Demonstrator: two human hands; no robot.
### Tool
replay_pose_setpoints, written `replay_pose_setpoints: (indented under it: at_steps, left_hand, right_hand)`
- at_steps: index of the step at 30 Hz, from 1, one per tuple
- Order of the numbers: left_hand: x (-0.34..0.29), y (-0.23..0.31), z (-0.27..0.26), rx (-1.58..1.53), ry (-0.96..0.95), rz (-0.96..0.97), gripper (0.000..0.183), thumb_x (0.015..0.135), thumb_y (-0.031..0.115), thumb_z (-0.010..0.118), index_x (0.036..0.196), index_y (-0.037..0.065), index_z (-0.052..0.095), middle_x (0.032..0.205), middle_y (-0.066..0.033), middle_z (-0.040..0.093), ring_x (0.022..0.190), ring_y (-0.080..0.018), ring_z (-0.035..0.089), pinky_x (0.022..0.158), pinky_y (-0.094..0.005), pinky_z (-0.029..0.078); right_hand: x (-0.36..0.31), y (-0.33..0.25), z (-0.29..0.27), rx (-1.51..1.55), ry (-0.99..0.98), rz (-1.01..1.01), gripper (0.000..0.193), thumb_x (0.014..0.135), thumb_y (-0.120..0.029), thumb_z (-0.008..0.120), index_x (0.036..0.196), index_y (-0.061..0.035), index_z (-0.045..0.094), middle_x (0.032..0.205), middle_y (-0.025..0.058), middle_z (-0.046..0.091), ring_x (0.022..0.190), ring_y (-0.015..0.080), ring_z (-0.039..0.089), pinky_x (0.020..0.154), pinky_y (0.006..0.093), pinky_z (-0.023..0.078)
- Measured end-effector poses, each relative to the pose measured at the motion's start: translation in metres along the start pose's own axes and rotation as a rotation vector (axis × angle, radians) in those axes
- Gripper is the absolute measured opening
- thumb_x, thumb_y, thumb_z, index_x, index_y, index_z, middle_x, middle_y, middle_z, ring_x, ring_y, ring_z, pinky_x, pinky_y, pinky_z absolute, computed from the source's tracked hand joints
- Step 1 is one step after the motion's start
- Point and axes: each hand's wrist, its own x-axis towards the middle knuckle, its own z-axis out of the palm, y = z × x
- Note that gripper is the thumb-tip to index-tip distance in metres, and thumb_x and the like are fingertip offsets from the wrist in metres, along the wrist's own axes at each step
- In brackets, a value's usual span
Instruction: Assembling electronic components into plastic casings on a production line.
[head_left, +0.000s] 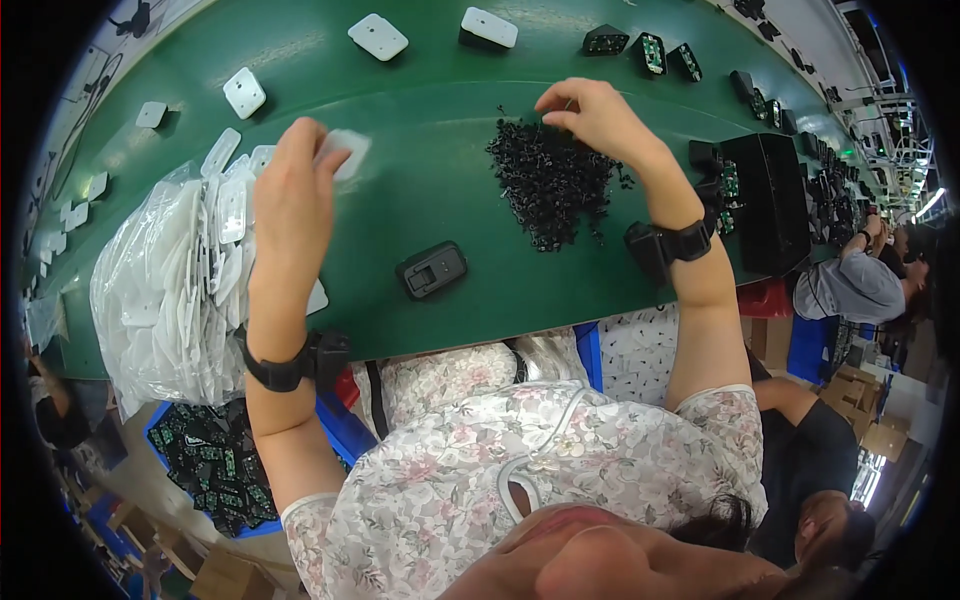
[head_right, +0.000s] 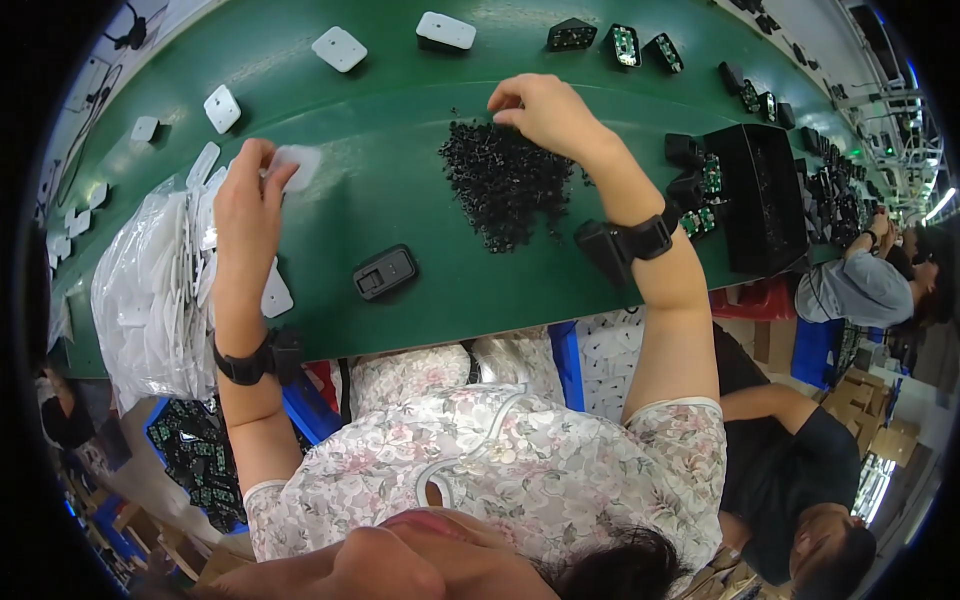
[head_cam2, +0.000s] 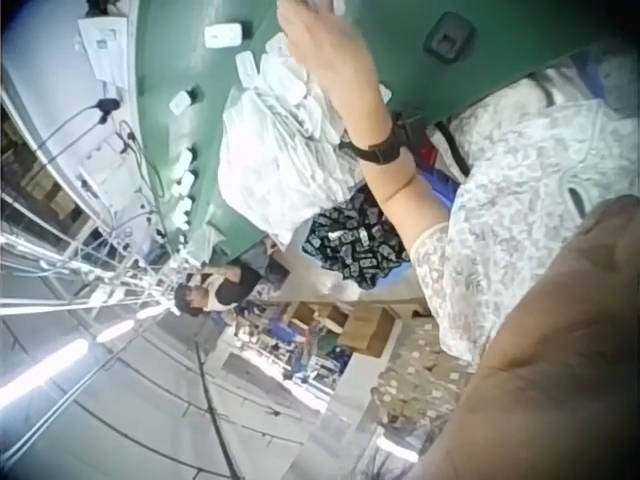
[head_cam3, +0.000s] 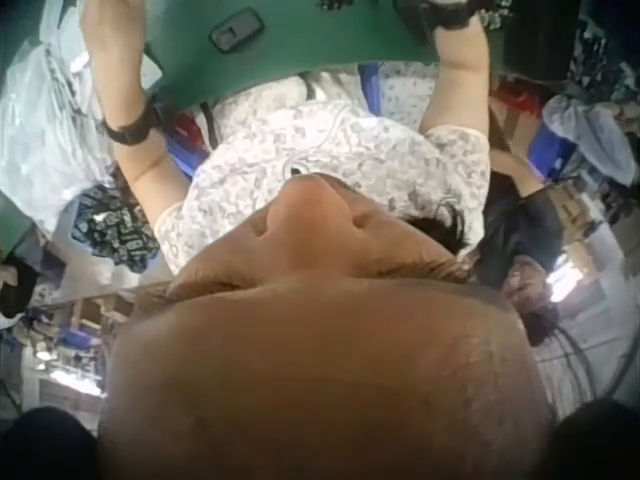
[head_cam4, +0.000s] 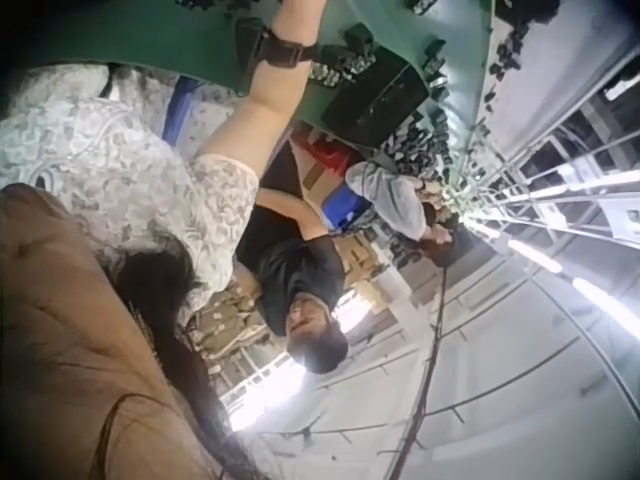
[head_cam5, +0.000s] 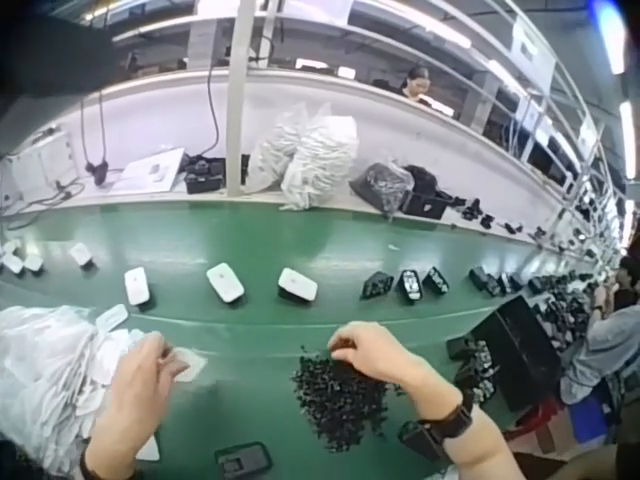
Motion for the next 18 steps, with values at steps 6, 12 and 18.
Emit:
replay_pose_setpoints:
  at_steps: [6,12,18]
  left_hand:
    - [0.006,0.038,0.031,-0.705,-0.032,-0.234,0.019,0.087,0.003,0.056,0.106,0.006,0.058,0.068,-0.0068,0.056,0.050,-0.0120,0.052,0.045,-0.0271,0.041]
    - [-0.004,0.035,0.055,-0.992,-0.020,-0.255,0.016,0.087,0.000,0.055,0.100,0.003,0.063,0.074,-0.0044,0.057,0.052,-0.0067,0.053,0.043,-0.0206,0.042]
    - [-0.009,0.048,0.056,-0.905,-0.053,-0.133,0.022,0.085,-0.002,0.057,0.104,0.006,0.065,0.082,-0.0047,0.058,0.054,-0.0088,0.055,0.044,-0.0223,0.043]
  right_hand:
    - [-0.008,0.016,0.016,-0.051,0.075,-0.147,0.010,0.079,-0.006,0.066,0.089,-0.0031,0.064,0.085,0.0062,0.057,0.077,0.0182,0.057,0.072,0.0293,0.047]
    - [-0.030,-0.018,0.020,-0.133,0.228,-0.082,0.010,0.080,-0.012,0.068,0.085,-0.0045,0.063,0.078,0.0035,0.058,0.071,0.0127,0.054,0.066,0.0259,0.045]
    - [-0.038,-0.051,0.044,0.706,0.081,-0.101,0.014,0.086,-0.013,0.064,0.091,-0.0008,0.059,0.081,-0.0013,0.059,0.071,0.0051,0.052,0.064,0.0186,0.042]
